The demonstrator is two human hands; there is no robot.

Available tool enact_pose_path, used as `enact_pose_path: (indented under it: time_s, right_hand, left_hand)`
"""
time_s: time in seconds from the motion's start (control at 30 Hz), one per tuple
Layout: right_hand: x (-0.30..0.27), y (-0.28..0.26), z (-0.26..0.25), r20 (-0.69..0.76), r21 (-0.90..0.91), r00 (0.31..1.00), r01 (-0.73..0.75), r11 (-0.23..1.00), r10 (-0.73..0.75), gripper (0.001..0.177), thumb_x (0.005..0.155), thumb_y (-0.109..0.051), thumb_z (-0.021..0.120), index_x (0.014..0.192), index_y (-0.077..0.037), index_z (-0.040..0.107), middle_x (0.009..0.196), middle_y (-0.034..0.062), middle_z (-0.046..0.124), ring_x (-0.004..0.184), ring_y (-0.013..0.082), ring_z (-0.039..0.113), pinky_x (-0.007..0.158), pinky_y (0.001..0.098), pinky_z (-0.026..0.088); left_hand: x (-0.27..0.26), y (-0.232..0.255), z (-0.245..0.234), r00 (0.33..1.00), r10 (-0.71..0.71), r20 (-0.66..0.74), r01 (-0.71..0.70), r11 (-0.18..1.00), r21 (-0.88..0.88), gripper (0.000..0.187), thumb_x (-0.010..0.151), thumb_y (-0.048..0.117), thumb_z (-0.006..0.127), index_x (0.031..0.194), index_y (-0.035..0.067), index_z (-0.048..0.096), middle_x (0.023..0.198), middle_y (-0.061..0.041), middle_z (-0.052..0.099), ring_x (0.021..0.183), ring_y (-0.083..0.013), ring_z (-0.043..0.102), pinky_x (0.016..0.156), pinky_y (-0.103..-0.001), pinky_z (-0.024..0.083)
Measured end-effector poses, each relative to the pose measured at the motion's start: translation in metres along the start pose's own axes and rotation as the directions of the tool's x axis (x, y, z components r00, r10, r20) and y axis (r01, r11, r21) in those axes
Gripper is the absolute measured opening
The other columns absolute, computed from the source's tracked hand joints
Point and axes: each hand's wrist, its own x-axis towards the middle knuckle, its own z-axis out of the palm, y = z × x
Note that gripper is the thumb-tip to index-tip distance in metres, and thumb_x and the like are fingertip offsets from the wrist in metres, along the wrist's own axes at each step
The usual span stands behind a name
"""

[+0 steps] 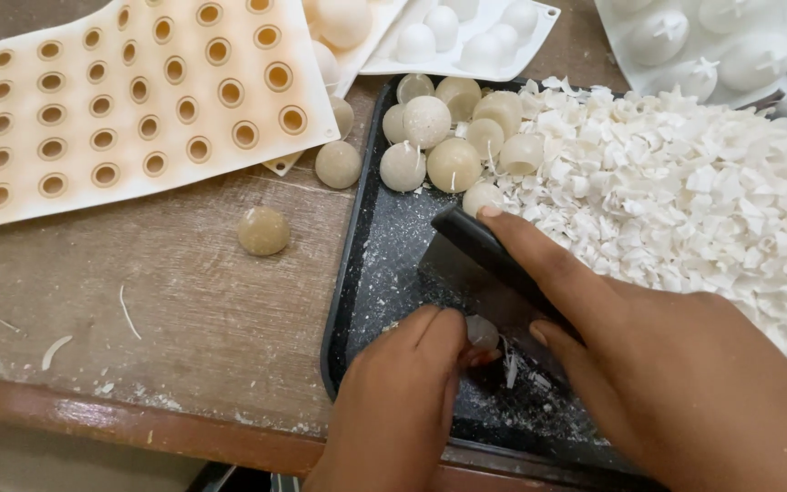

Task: The recorder is using a metal scraper to trim excess wax from spherical candle pieces on a tray.

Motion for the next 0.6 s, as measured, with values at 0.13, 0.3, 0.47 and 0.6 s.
enact_pose_path:
  time_s: [0.13, 0.3, 0.47, 0.6]
  right_hand:
    - [-0.002, 0.009, 0.002, -0.052, 0.065, 0.998, -0.040, 0.997, 0.044, 0.090, 0.094, -0.040, 0.064, 0.168, -0.052, 0.014, 0.071, 0.0031, 0.077, 0.067, 0.0230, 0.078, 0.062, 0.0368, 0.061]
    - [0.001, 0.040, 0.028, -0.457, 0.426, 0.868, 0.025, 0.904, 0.191, 0.093, 0.084, -0.034, 0.082, 0.164, -0.044, 0.037, 0.089, 0.0119, 0.079, 0.078, 0.0318, 0.079, 0.066, 0.0436, 0.061]
    - [-0.001, 0.042, 0.025, -0.482, 0.412, 0.860, 0.052, 0.910, 0.169, 0.095, 0.082, -0.029, 0.083, 0.164, -0.039, 0.035, 0.103, 0.0101, 0.080, 0.078, 0.0278, 0.081, 0.066, 0.0394, 0.062]
    - [-0.003, 0.041, 0.034, -0.675, 0.388, 0.738, 0.367, 0.845, -0.011, 0.086, 0.076, -0.022, 0.077, 0.155, -0.028, 0.042, 0.109, 0.0123, 0.077, 0.084, 0.0296, 0.079, 0.065, 0.0404, 0.060]
  left_hand:
    - [0.001, 0.003, -0.002, 1.000, -0.013, -0.002, 0.013, 0.999, -0.030, 0.014, 0.090, 0.007, 0.070, 0.088, 0.004, 0.057, 0.085, -0.013, 0.064, 0.081, -0.0374, 0.066, 0.065, -0.046, 0.050]
    - [0.003, 0.002, -0.001, 0.984, -0.154, 0.086, 0.151, 0.988, 0.039, 0.025, 0.092, 0.016, 0.073, 0.082, 0.003, 0.054, 0.079, -0.011, 0.063, 0.071, -0.0317, 0.065, 0.061, -0.044, 0.049]
    - [0.003, 0.000, 0.000, 0.994, -0.096, 0.047, 0.095, 0.995, 0.026, 0.026, 0.090, 0.018, 0.076, 0.081, 0.004, 0.057, 0.080, -0.010, 0.064, 0.072, -0.0328, 0.066, 0.061, -0.044, 0.050]
    - [0.002, 0.000, 0.002, 0.996, 0.002, -0.084, -0.007, 0.998, -0.057, 0.020, 0.087, 0.016, 0.075, 0.096, 0.003, 0.063, 0.099, -0.012, 0.067, 0.081, -0.0298, 0.070, 0.066, -0.039, 0.053]
